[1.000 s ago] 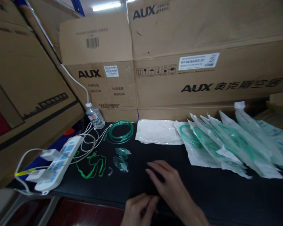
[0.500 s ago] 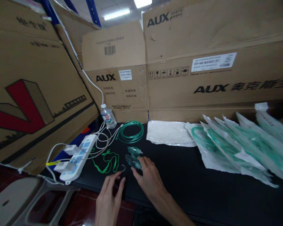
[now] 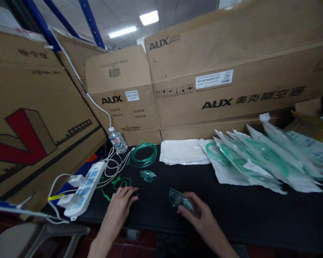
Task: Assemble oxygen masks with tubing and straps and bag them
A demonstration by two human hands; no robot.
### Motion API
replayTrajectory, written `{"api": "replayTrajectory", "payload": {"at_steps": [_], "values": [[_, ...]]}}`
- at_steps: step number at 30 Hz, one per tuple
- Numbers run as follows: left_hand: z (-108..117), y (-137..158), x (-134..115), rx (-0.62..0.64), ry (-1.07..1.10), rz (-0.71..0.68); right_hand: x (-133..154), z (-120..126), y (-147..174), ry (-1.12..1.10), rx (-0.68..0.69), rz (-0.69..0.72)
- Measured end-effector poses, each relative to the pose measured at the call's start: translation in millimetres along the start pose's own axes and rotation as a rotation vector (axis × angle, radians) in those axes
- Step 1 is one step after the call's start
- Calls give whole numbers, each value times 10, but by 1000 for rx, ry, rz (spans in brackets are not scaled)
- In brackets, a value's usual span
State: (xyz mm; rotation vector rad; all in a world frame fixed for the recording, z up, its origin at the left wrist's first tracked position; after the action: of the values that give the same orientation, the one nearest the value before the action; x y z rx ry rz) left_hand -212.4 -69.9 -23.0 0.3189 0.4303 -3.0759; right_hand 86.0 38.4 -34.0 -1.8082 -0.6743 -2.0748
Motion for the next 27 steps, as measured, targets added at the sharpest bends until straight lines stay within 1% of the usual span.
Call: {"api": "replayTrajectory", "payload": {"at_steps": [5,9,15,21,27], "values": [[90,-18,-5,78,-23,-45,19,5,7,-119,64,-15],[103,-19,46,107,-48,-71,-9,-17,-20,-164,92,-3],[158,-9,60,131,-61,-161,-53,-17,-61,-185,86,7],[258,-17,48,152,-92,-215,-47,-8,-28,-175,127,-18],[274,-59,81,158,-130,-269,-46,12,-9,-170,164,-62]]}}
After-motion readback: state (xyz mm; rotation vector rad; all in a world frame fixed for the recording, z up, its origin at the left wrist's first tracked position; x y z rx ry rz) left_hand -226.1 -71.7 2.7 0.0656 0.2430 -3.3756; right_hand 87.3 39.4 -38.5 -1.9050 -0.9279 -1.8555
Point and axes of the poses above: each hand's wrist, its own y-axis away from the middle knuckle, its own z-axis out of the back of the hand, x = y × z, the point moved 1 cm from there along -y, towards the middle knuckle, and after that the axes turned 13 degrees about -z, right-handed, at the moved point
